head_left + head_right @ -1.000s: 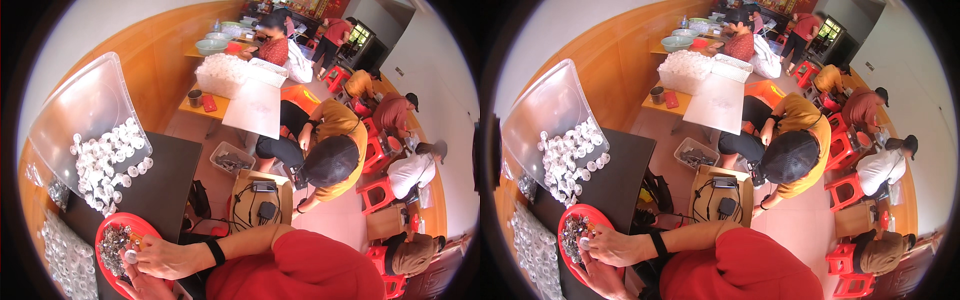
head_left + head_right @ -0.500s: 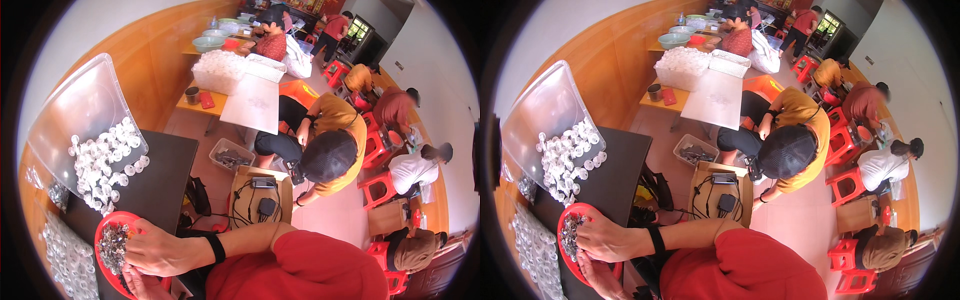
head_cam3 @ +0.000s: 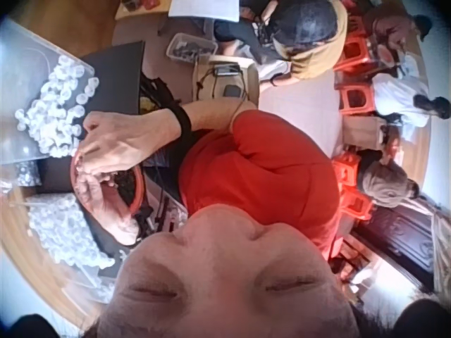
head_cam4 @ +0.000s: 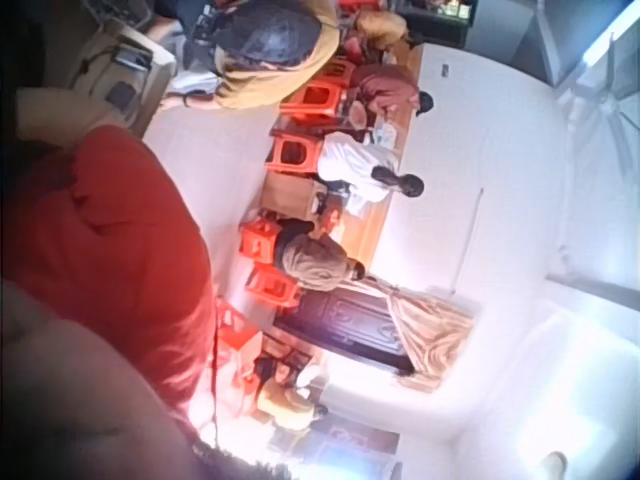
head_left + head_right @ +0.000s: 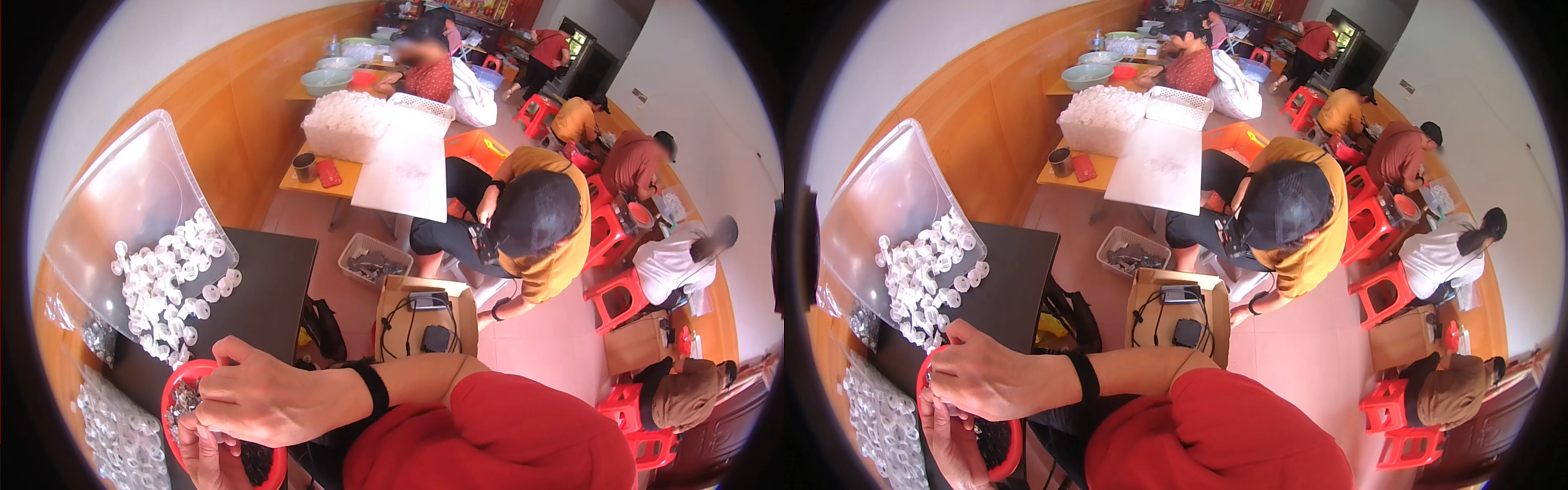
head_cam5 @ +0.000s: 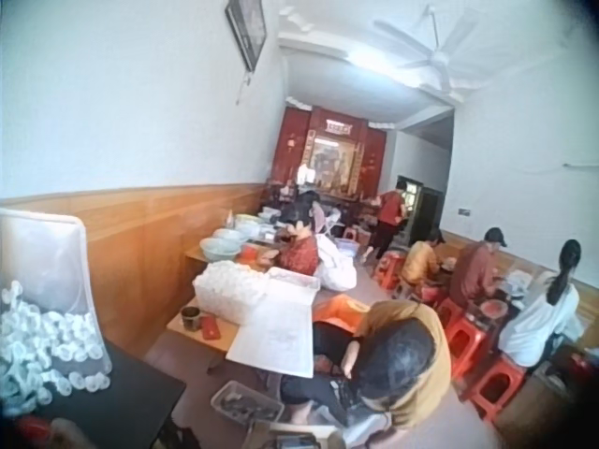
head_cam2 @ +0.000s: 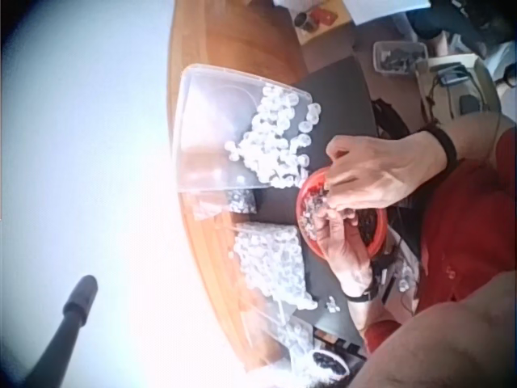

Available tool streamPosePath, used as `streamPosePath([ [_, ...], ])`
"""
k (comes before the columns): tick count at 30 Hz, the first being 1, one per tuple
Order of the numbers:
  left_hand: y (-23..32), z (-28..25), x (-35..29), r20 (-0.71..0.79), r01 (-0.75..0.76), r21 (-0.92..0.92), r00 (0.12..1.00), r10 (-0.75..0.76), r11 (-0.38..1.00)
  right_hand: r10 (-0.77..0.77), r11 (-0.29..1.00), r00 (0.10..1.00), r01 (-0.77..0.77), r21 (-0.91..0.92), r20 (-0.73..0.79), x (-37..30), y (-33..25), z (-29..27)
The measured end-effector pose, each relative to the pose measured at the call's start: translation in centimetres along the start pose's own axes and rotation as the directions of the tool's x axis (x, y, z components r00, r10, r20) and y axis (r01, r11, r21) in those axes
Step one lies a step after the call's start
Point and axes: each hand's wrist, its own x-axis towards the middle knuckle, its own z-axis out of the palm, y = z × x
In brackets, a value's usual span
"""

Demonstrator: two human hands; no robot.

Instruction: The recorder is assembling small white plastic components with small metallic parts.

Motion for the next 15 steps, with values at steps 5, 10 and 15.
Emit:
streamPosePath([
  [5,1.0,1.6,0.5,0.032,-0.001,0.121,0.999,-0.003,0.993,-0.06,0.998,0.989,0.062,-0.01,0.132,1.2,0.7,-1.4],
  [10,1.0,0.8,0.8,0.106,-0.034,0.117,0.994,0.022,0.993,-0.142,0.979,0.966,0.169,-0.112,0.214,2.0,0.1,-0.6],
  [15,0.8,0.7,1.0,0.065,-0.045,0.138,0.997,0.036,0.989,-0.102,0.986,0.981,0.121,-0.11,0.167,2.0,-0.2,0.7],
])
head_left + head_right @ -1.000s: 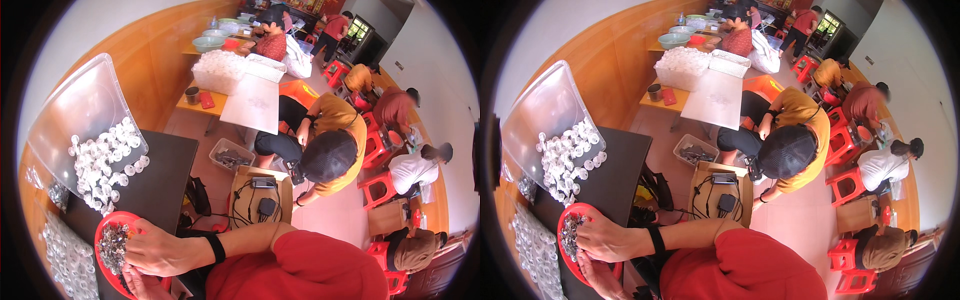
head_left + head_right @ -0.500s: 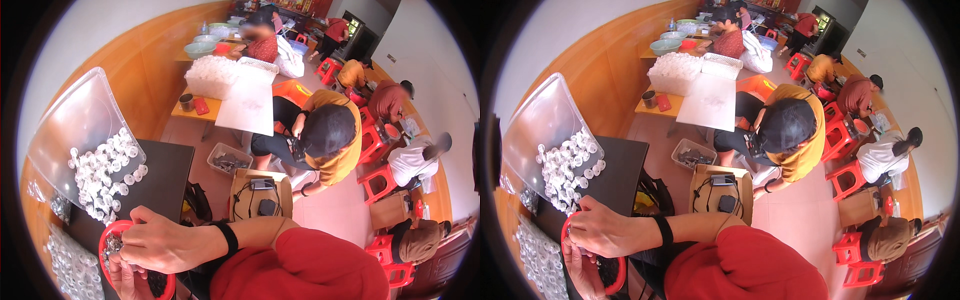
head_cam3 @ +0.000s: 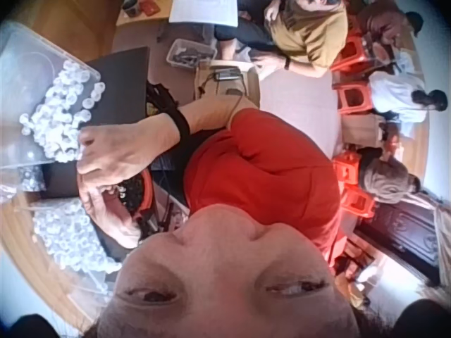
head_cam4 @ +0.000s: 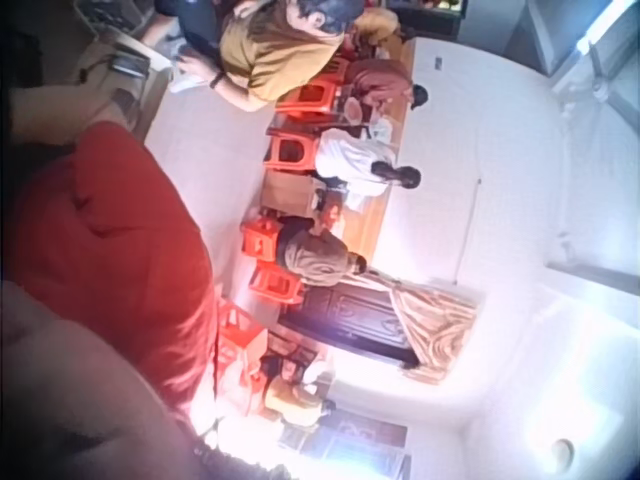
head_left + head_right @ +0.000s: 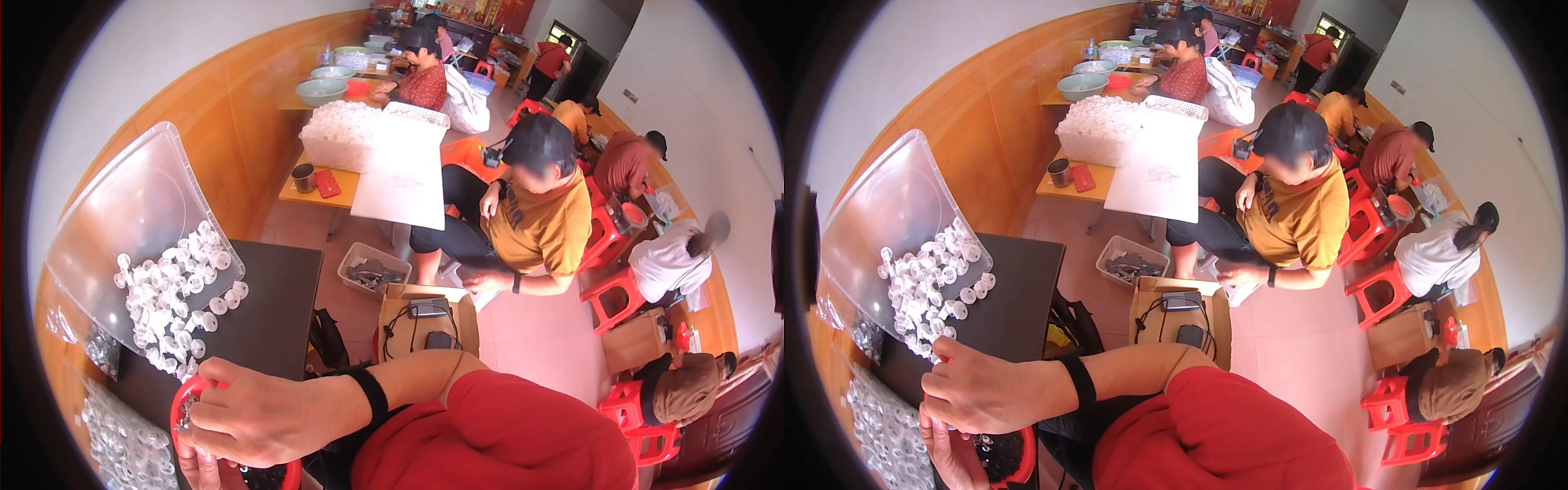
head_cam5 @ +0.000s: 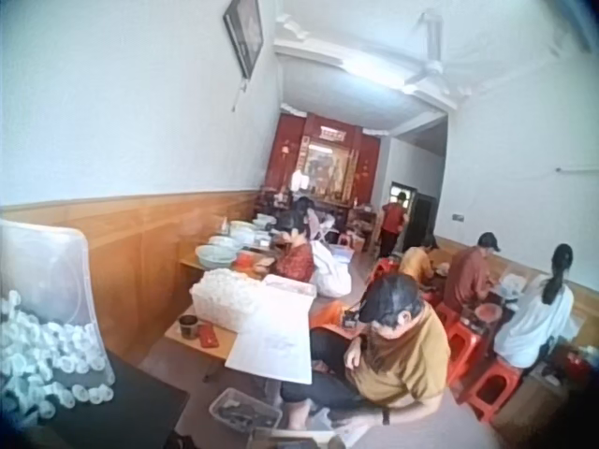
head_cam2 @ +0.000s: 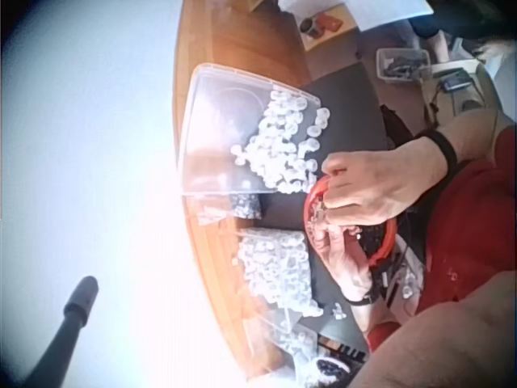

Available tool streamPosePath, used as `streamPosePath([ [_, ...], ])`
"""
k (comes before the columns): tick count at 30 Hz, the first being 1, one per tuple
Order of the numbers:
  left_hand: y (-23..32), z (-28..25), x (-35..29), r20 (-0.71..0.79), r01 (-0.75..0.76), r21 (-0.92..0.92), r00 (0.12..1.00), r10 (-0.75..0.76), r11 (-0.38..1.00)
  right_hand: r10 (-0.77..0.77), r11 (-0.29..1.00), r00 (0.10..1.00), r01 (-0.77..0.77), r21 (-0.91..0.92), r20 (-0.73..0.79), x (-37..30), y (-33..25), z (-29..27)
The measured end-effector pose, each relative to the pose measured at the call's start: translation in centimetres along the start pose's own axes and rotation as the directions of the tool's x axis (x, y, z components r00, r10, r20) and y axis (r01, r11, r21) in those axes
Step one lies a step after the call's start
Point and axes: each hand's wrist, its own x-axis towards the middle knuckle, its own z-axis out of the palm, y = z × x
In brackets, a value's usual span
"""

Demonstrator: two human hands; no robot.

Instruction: The recorder is assembling small white plastic components with small metallic parts.

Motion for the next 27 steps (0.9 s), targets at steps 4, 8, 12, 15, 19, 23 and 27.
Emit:
streamPosePath([
  [4,-0.1,-0.1,0.1,-0.023,0.0,0.022,1.0,0.001,1.0,0.058,0.998,0.998,-0.058,0.013,-0.028,-0.6,-0.1,0.7],
  [8,-0.2,-0.2,0.1,-0.04,0.001,0.039,0.999,0.001,0.999,0.12,0.993,0.992,-0.119,0.022,-0.038,-1.5,-0.3,1.0],
  [12,-0.3,0.0,0.6,-0.044,0.004,0.048,0.999,-0.002,0.999,0.225,0.973,0.974,-0.223,0.065,-0.033,-2.7,-0.2,0.9],
  [15,-0.3,-0.2,0.2,-0.057,-0.009,0.053,0.998,0.012,0.999,0.262,0.959,0.964,-0.254,0.125,-0.053,-2.9,-0.6,1.4],
  [19,-0.4,0.0,0.5,-0.068,-0.016,0.057,0.997,0.02,0.998,0.317,0.936,0.946,-0.301,0.182,-0.062,-2.8,-0.6,1.4],
  [23,0.4,1.0,1.2,-0.01,-0.058,0.01,0.998,0.058,0.998,0.389,0.911,0.912,-0.36,0.201,-0.129,-2.3,-0.6,1.4],
  [27,0.6,1.8,1.1,-0.037,-0.066,-0.093,0.997,0.062,0.994,0.541,0.796,0.836,-0.471,0.38,-0.096,-2.4,-0.7,2.0],
])
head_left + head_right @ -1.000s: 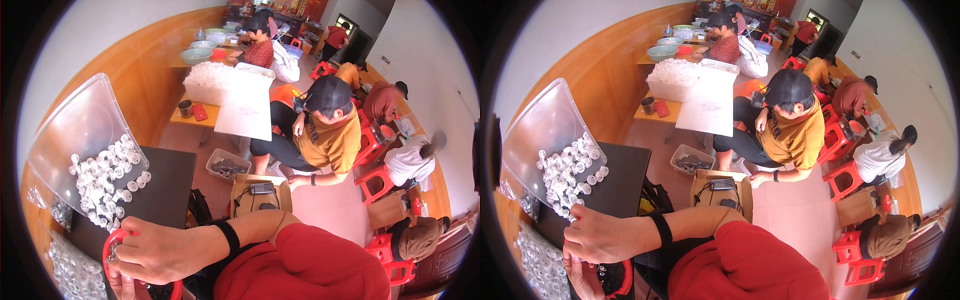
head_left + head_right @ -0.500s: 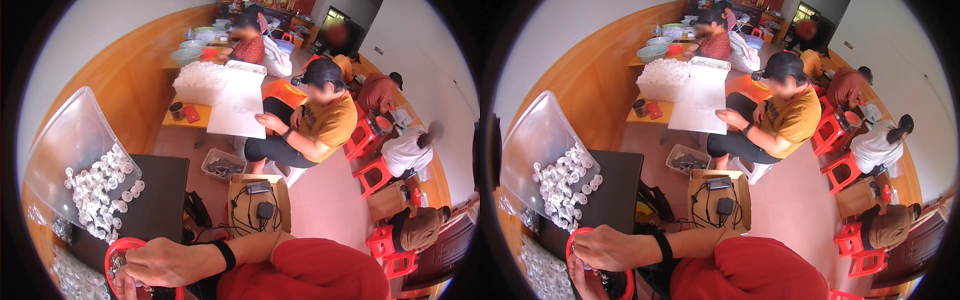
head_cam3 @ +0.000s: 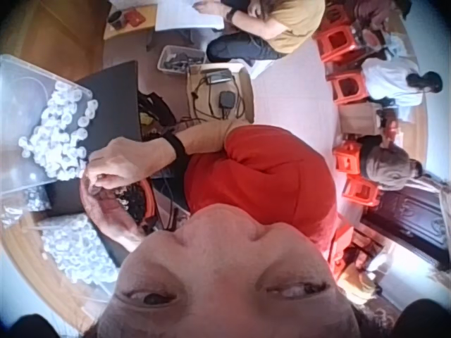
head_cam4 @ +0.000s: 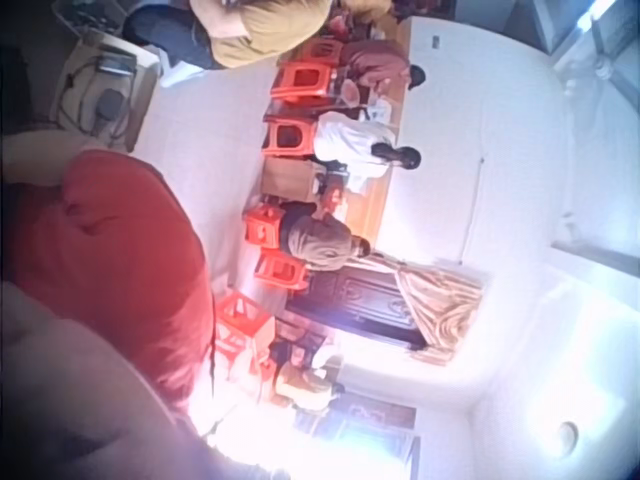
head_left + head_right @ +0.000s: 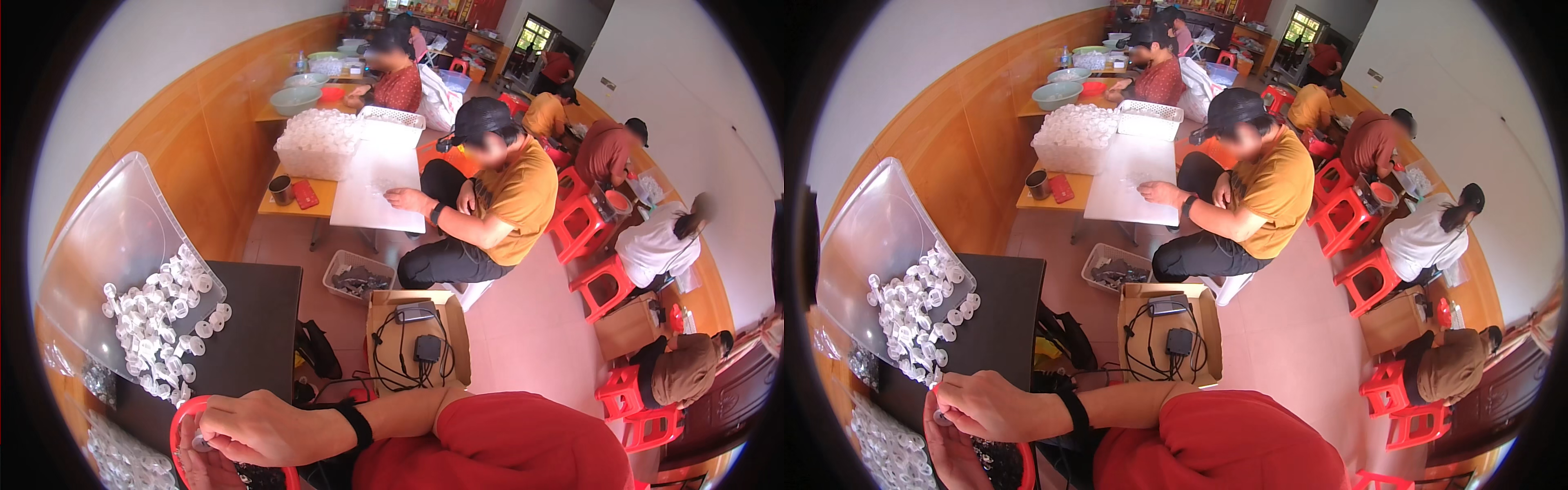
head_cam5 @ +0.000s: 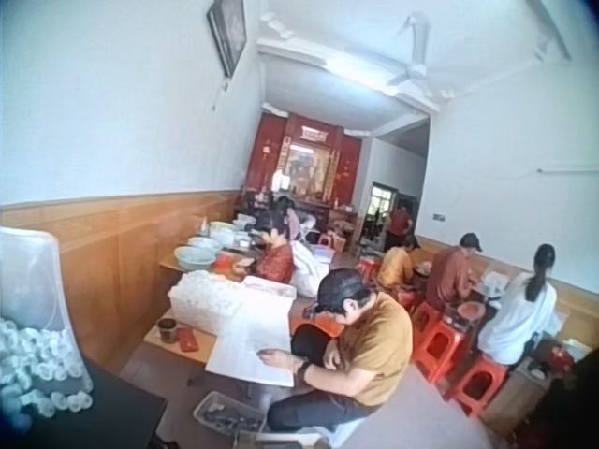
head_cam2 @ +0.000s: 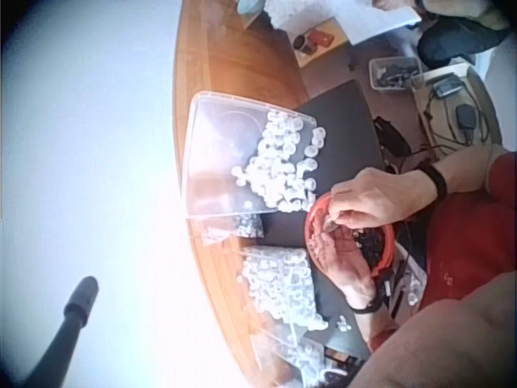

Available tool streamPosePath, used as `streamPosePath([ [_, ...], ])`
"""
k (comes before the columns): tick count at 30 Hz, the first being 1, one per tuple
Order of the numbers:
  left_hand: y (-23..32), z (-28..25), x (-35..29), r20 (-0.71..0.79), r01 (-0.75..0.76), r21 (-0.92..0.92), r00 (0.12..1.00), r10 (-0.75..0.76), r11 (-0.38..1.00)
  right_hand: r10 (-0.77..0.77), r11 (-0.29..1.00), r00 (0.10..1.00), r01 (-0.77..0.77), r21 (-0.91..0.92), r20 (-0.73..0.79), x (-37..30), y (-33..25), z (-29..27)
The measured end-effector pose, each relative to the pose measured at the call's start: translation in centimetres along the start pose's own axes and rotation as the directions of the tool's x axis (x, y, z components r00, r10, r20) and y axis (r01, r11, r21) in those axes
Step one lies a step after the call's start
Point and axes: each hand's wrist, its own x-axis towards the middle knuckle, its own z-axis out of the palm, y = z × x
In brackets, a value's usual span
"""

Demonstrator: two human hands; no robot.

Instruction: The recorder is assembling small white plastic components with small metallic parts.

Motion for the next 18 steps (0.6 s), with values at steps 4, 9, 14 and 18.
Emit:
streamPosePath([
  [4,0.0,0.5,0.0,0.06,0.01,-0.004,0.998,-0.009,1.0,0.09,0.988,0.996,-0.092,0.123,0.018,-0.3,0.7,0.3],
  [9,0.0,0.9,-0.3,-0.024,0.062,0.019,0.998,-0.061,0.998,0.13,0.977,0.991,-0.133,0.167,0.029,-0.3,0.6,-0.2],
  [14,-2.1,-2.6,-0.3,-0.065,-0.017,0.065,0.998,0.022,0.998,0.14,0.966,0.99,-0.142,0.214,0.025,-0.2,1.2,0.3],
  [18,-2.0,-1.7,1.1,-0.094,0.08,-0.056,0.992,-0.085,0.995,0.249,0.957,0.967,-0.254,0.141,0.049,0.4,1.1,-1.3],
])
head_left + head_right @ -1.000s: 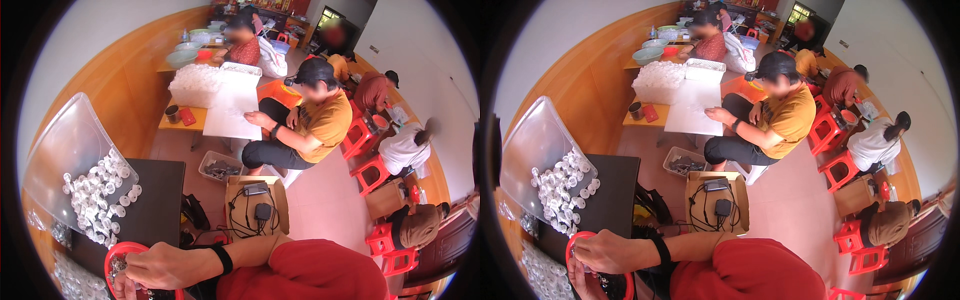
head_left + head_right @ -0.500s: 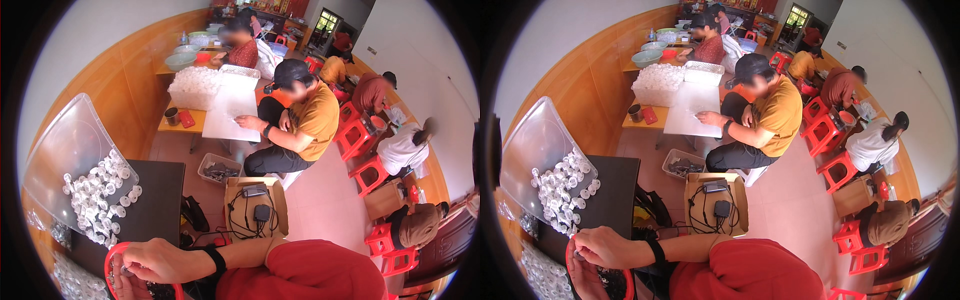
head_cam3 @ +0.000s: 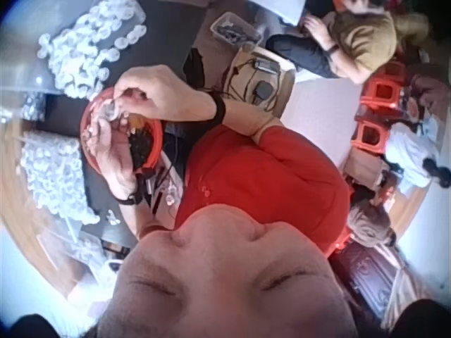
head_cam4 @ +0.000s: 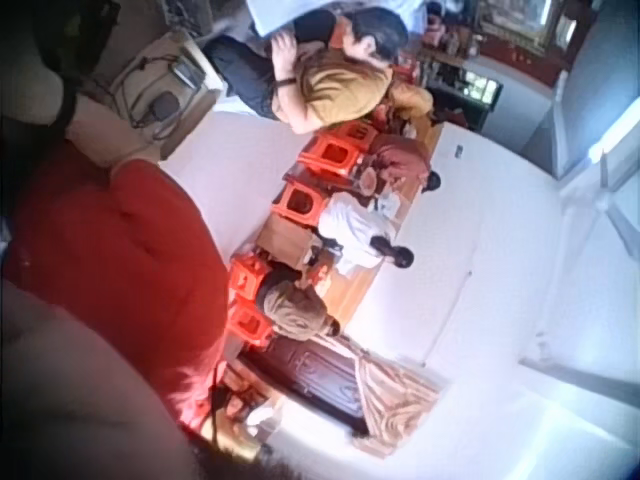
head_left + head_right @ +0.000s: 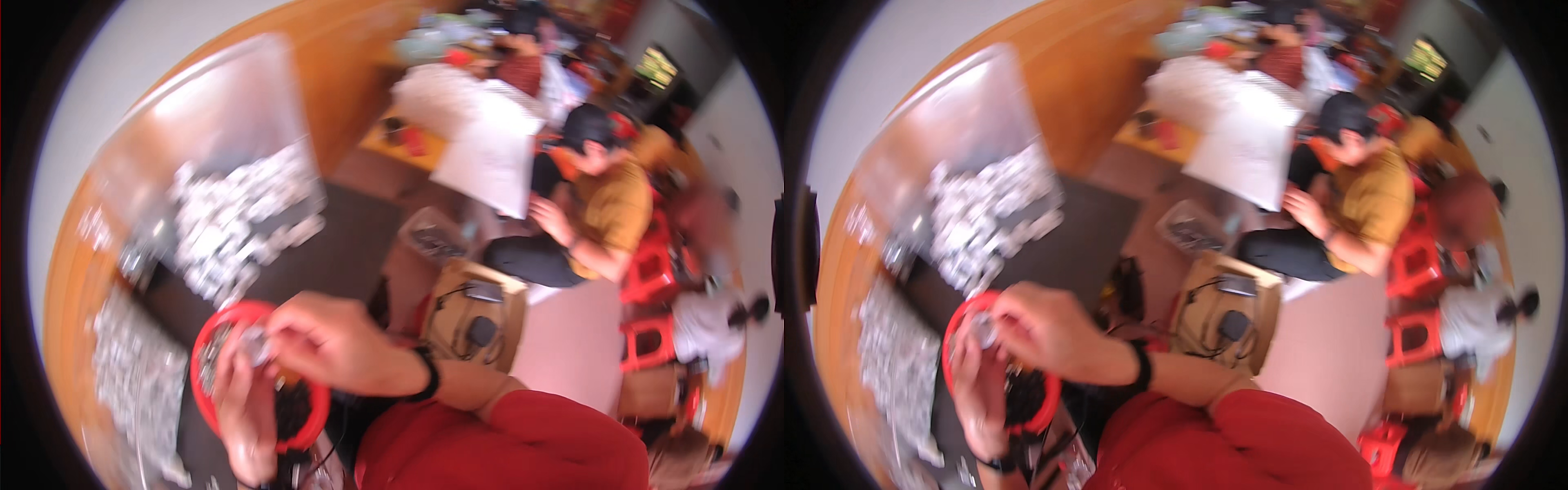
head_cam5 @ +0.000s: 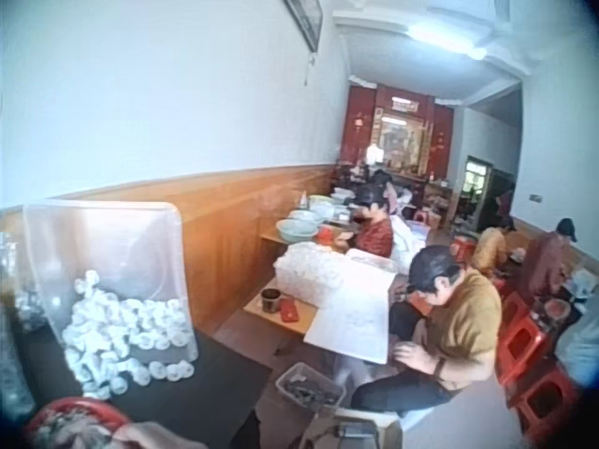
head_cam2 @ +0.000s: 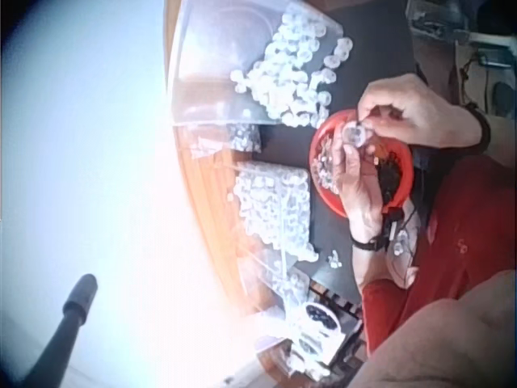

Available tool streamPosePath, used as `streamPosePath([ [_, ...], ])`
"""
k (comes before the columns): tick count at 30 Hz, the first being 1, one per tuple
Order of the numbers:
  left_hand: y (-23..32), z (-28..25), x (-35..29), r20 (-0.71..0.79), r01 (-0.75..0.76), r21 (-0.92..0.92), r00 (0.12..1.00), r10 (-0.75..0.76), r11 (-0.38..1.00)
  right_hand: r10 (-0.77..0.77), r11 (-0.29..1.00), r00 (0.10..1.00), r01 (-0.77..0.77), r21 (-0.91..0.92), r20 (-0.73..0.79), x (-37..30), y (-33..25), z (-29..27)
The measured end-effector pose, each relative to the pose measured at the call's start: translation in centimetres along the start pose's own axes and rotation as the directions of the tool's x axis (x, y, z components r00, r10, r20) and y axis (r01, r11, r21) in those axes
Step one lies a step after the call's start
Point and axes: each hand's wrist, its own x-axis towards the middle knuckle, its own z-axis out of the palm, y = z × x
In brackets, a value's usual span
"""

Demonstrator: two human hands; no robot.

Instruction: The recorder is assembling small white plastic components with small metallic parts.

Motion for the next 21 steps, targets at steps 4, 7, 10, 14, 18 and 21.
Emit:
streamPosePath([
  [4,0.1,0.0,1.2,0.143,0.046,-0.168,0.989,-0.021,0.985,0.007,0.992,1.0,-0.007,-0.129,0.0,0.2,-0.1,0.1],
  [7,0.3,-0.8,0.9,0.173,0.067,-0.267,0.985,-0.02,0.962,-0.035,0.976,0.998,0.045,-0.212,0.051,0.4,-0.7,0.9],
  [10,0.3,-1.4,0.4,0.158,0.057,-0.286,0.987,-0.011,0.957,-0.144,0.947,0.986,0.162,-0.278,0.083,0.8,-0.6,1.9],
  [14,0.1,-1.3,0.5,0.134,0.057,-0.298,0.991,-0.018,0.953,-0.314,0.842,0.929,0.367,-0.395,0.195,1.5,-0.7,2.1],
  [18,-0.4,-2.0,0.8,0.153,0.051,-0.323,0.988,-0.001,0.945,-0.339,0.794,0.895,0.437,-0.422,0.289,2.1,-1.0,1.6],
  [21,-0.3,-1.9,0.8,0.155,0.046,-0.331,0.988,0.006,0.942,-0.333,0.805,0.876,0.457,-0.38,0.349,2.4,-1.3,1.5],
])
